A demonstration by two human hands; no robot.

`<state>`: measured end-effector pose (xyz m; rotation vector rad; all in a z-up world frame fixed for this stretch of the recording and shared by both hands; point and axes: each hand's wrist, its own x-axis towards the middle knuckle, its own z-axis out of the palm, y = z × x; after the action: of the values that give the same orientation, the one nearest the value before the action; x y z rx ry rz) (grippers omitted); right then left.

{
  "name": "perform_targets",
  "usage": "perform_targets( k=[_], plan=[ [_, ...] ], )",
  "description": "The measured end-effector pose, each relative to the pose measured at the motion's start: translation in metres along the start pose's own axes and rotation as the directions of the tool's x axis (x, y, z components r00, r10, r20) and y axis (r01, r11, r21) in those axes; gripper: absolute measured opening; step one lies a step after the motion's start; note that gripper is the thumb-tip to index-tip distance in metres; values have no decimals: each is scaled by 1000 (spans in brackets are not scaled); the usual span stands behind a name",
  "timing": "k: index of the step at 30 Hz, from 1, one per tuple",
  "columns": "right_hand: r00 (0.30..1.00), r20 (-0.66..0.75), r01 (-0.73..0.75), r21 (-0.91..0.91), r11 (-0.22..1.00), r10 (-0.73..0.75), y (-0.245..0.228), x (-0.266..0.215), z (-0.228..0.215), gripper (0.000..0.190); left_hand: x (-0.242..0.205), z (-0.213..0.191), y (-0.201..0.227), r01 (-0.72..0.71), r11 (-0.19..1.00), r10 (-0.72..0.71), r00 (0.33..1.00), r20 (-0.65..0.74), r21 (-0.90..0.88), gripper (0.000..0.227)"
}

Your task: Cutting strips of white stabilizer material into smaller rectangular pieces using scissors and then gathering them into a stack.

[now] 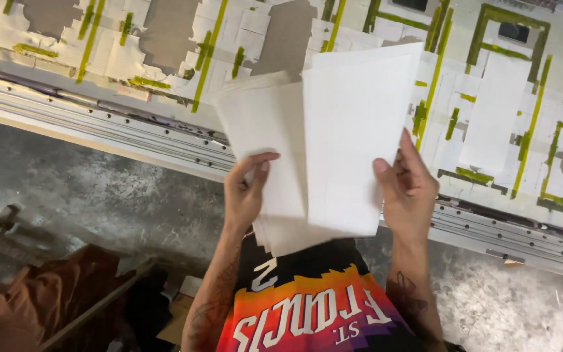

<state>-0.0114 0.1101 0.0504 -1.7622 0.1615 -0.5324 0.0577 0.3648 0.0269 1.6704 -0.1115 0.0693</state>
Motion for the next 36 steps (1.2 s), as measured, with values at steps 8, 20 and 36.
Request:
perform_targets(
  k=[8, 20, 36],
  plan=[
    [996, -30, -80, 88, 993, 82, -31, -1, 37, 47, -10, 26, -1, -36, 990, 55, 988, 142, -135, 9],
    [949, -94, -299, 22, 954, 300, -7, 32, 14, 33, 17, 59, -2, -60, 996, 47, 983, 178, 68, 26],
    [915, -181, -402, -357, 843, 359, 294, 182, -106, 8, 89, 84, -29, 248, 907, -254, 967, -28, 339, 23]
  ],
)
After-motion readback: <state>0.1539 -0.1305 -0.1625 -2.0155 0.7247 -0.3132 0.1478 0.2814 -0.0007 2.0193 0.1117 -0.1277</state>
